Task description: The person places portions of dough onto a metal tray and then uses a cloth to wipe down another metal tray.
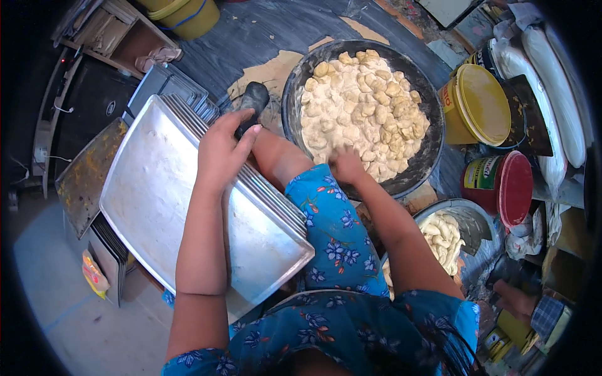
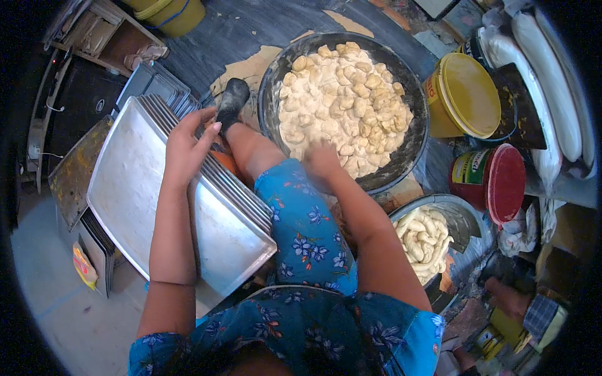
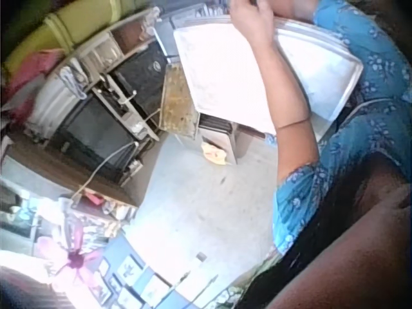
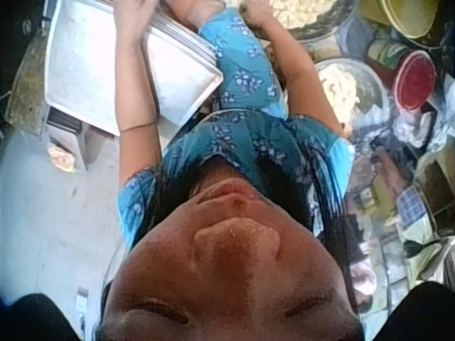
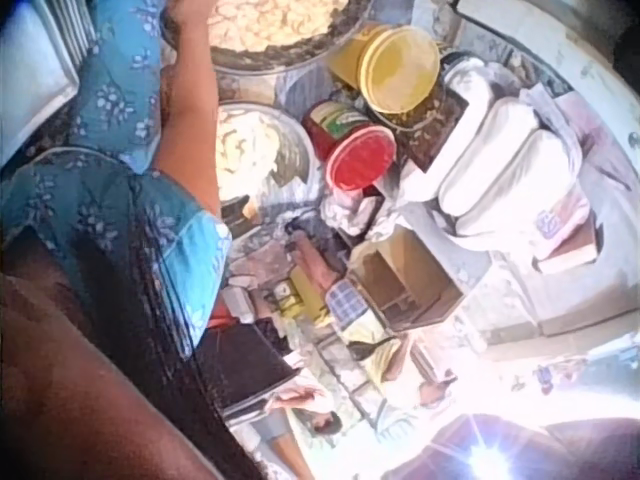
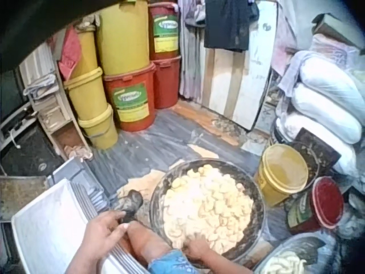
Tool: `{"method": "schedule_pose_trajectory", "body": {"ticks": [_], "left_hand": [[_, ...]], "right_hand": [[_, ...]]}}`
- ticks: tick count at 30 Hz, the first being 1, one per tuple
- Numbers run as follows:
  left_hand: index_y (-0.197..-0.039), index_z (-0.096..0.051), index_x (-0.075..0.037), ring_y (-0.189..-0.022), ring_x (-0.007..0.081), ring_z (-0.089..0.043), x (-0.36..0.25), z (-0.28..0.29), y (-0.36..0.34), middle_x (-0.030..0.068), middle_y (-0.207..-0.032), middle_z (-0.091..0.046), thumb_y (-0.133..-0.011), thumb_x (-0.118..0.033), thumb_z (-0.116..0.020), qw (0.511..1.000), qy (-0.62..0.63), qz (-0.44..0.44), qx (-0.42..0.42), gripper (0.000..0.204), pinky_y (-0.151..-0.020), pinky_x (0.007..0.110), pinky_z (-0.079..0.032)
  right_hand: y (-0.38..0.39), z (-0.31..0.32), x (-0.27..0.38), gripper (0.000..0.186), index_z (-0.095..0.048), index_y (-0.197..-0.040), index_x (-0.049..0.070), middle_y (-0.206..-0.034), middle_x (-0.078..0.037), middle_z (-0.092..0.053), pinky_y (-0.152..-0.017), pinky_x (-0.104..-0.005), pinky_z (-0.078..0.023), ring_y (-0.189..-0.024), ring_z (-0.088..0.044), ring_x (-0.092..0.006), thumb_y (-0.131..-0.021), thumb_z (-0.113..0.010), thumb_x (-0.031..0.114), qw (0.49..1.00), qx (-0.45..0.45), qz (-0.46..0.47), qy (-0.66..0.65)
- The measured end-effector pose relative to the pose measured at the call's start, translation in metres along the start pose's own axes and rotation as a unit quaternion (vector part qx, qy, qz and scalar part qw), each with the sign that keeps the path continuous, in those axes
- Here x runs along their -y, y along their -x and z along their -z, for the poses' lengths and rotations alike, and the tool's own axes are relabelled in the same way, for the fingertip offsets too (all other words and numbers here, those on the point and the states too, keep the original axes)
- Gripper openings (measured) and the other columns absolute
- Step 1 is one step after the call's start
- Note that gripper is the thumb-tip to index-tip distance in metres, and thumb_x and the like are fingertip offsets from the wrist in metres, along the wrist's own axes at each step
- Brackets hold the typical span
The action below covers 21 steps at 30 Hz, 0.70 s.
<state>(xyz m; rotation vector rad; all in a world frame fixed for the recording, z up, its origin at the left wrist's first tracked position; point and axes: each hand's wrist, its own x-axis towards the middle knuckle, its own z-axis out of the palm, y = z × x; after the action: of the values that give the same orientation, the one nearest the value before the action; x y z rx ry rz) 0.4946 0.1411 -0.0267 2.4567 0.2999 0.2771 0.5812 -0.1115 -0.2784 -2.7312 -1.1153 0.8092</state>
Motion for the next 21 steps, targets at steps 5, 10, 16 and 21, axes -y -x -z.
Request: {"method": "schedule_pose_trajectory", "body": {"ticks": [5, 10, 16, 21], "left_hand": [[-0.11, -0.062, 0.001, -0.1, 0.029, -0.062, 0.007, 0.007, 0.003, 0.0176, -0.104, -0.064, -0.083, -0.019, -0.064, 1.0, -0.005, -0.017, -0.012, 0.034, -0.087, 0.034, -0.046], [-0.109, -0.062, 0.001, -0.099, 0.029, -0.062, -0.004, -0.008, -0.006, 0.0177, -0.104, -0.064, -0.083, -0.02, -0.063, 0.999, 0.01, -0.038, -0.002, 0.033, -0.087, 0.034, -0.046], [-0.11, -0.062, 0.0, -0.1, 0.0284, -0.062, 0.01, 0.004, 0.002, 0.0169, -0.105, -0.065, -0.083, -0.022, -0.064, 1.0, -0.009, -0.021, -0.01, 0.034, -0.087, 0.034, -0.046], [-0.11, -0.062, 0.001, -0.1, 0.0281, -0.062, 0.001, 0.004, -0.001, 0.0171, -0.105, -0.064, -0.083, -0.022, -0.064, 1.0, -0.002, -0.023, -0.005, 0.035, -0.087, 0.034, -0.046]], "right_hand": [[0.068, 0.006, -0.027, 0.049, -0.061, -0.114, 0.01, -0.125, -0.018, -0.051, -0.098, -0.042, -0.039, -0.12, -0.045, -0.0345, -0.075, -0.067, 0.039, 0.955, -0.15, 0.019, -0.253], [0.056, -0.067, -0.098, 0.095, -0.017, -0.145, 0.004, -0.142, -0.031, -0.022, -0.103, -0.0449, -0.035, -0.126, -0.035, -0.0453, -0.076, -0.066, 0.049, 0.837, -0.191, -0.413, -0.303], [0.025, 0.0, 0.026, 0.093, -0.02, -0.144, 0.013, -0.142, -0.038, -0.011, -0.1, -0.0472, -0.039, -0.124, -0.036, -0.0504, -0.073, -0.071, 0.044, 0.914, -0.01, -0.307, -0.263], [0.01, 0.026, -0.029, 0.071, -0.041, -0.134, 0.014, -0.136, -0.02, -0.035, -0.088, -0.0467, -0.046, -0.112, -0.049, -0.0414, -0.073, -0.069, 0.04, 0.96, -0.096, -0.191, -0.184]]}}
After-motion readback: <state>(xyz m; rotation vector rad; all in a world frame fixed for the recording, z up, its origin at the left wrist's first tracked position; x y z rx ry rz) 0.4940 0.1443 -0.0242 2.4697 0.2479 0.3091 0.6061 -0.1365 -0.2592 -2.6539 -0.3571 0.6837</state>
